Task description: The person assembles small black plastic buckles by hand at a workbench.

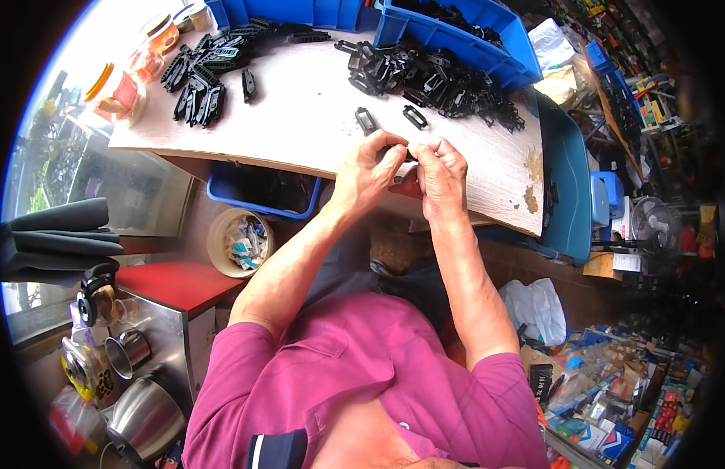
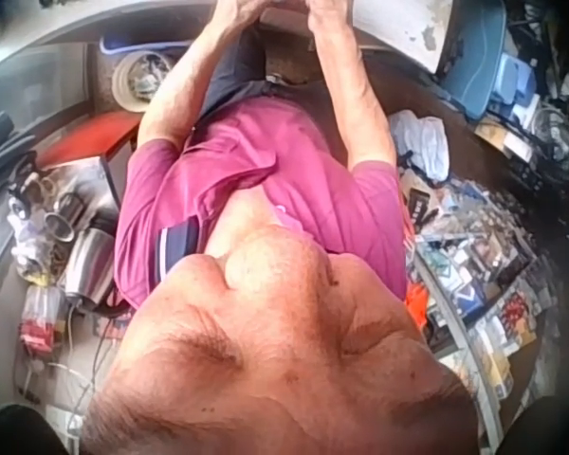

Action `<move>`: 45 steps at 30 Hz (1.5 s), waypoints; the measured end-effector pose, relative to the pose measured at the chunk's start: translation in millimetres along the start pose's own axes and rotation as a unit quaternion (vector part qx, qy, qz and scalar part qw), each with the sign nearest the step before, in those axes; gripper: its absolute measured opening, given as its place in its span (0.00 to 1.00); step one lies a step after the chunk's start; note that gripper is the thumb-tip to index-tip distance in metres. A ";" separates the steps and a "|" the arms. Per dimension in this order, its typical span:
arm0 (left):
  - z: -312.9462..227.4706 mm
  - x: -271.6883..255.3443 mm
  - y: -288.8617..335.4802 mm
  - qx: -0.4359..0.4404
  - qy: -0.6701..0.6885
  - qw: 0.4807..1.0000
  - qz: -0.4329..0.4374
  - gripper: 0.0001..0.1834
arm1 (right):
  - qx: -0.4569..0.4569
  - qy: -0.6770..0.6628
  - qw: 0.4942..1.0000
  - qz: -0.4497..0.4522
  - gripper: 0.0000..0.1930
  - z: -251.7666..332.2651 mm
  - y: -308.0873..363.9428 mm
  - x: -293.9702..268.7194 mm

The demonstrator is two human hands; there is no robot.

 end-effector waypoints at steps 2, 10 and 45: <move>4.2 -1.5 0.7 -0.010 0.013 1.000 -0.010 0.12 | -0.011 -0.001 1.000 0.000 0.03 -0.4 -4.6 -2.3; 7.7 -5.6 0.8 -0.004 0.045 0.999 0.008 0.14 | -0.001 0.024 1.000 0.004 0.04 5.5 -4.3 6.4; 16.8 -27.3 4.1 -0.068 0.278 0.952 -0.111 0.20 | 0.106 0.292 0.944 -0.114 0.13 14.3 -60.5 -19.8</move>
Point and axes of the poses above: each hand's wrist, its own y-axis away from the middle knuckle, its own x-axis out of the palm, z = x × y, the point moved 8 cm from there along -y, towards the middle knuckle, and after that the axes turned 13 degrees about x, right-handed, at the moved point
